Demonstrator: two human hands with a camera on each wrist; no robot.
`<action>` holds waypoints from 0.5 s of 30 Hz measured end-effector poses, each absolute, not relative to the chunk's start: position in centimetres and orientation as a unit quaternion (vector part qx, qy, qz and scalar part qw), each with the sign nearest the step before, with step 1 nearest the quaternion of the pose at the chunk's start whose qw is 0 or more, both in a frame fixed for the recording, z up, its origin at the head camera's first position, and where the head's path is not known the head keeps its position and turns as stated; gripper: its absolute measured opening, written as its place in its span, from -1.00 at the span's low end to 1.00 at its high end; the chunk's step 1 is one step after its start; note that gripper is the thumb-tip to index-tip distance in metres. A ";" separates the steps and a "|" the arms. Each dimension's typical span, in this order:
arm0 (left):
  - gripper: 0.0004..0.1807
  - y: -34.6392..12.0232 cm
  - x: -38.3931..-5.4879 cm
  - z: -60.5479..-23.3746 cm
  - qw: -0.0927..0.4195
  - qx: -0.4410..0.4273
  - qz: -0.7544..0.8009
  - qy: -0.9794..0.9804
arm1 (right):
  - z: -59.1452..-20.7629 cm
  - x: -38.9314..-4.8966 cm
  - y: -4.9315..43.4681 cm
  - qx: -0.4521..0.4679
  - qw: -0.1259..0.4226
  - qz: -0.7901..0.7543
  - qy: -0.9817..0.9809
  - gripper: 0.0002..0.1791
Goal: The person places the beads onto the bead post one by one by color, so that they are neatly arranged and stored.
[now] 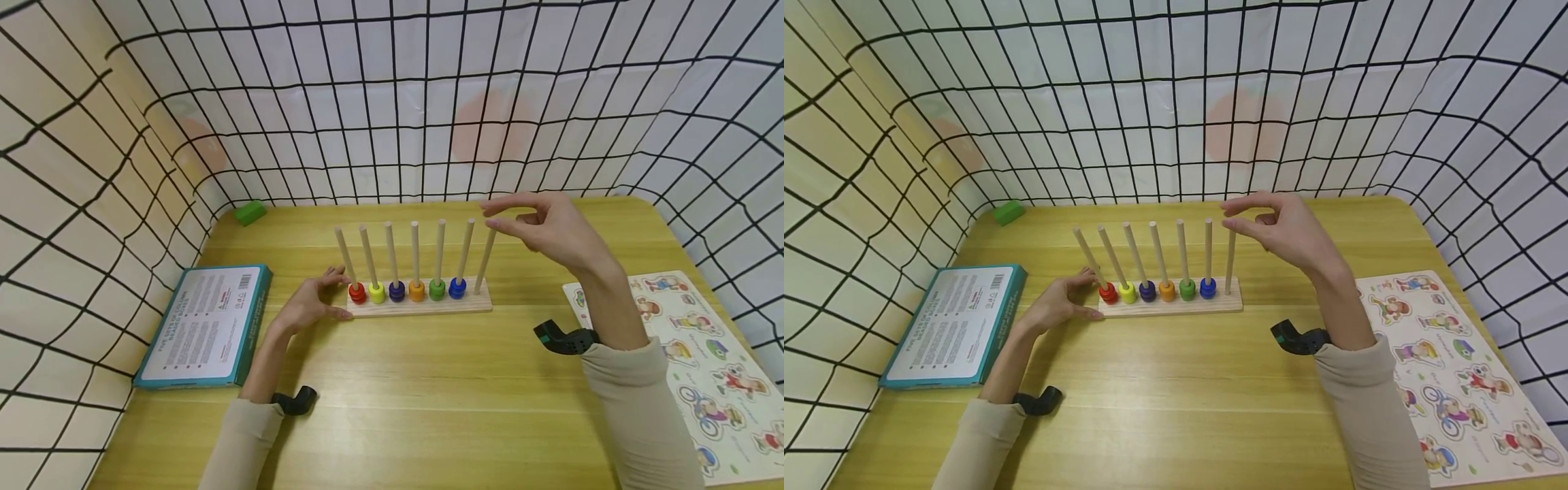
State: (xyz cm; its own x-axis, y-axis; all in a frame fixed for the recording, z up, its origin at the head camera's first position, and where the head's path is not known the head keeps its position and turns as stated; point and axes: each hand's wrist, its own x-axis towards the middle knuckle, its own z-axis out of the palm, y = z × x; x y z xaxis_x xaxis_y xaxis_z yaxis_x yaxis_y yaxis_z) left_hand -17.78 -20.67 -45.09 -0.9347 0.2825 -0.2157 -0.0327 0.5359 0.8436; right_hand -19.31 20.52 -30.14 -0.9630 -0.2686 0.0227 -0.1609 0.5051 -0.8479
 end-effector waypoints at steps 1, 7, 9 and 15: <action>-0.25 -20.8 -17.7 -45.1 0.167 0.078 0.474 0.861 | -30.4 -19.3 20.7 -0.122 0.053 -0.485 0.864 -0.59; -0.25 -21.2 -17.2 -44.5 0.175 0.128 0.448 0.867 | -31.9 -18.9 22.5 -0.140 0.050 -0.521 0.840 -0.56; -0.27 -21.2 -17.0 -43.9 0.167 0.135 0.435 0.874 | -32.3 -18.9 23.0 -0.143 0.050 -0.532 0.833 -0.55; -0.36 -21.5 -16.7 -41.9 0.098 0.123 0.388 0.908 | -32.8 -19.1 23.8 -0.130 0.045 -0.539 0.831 -0.55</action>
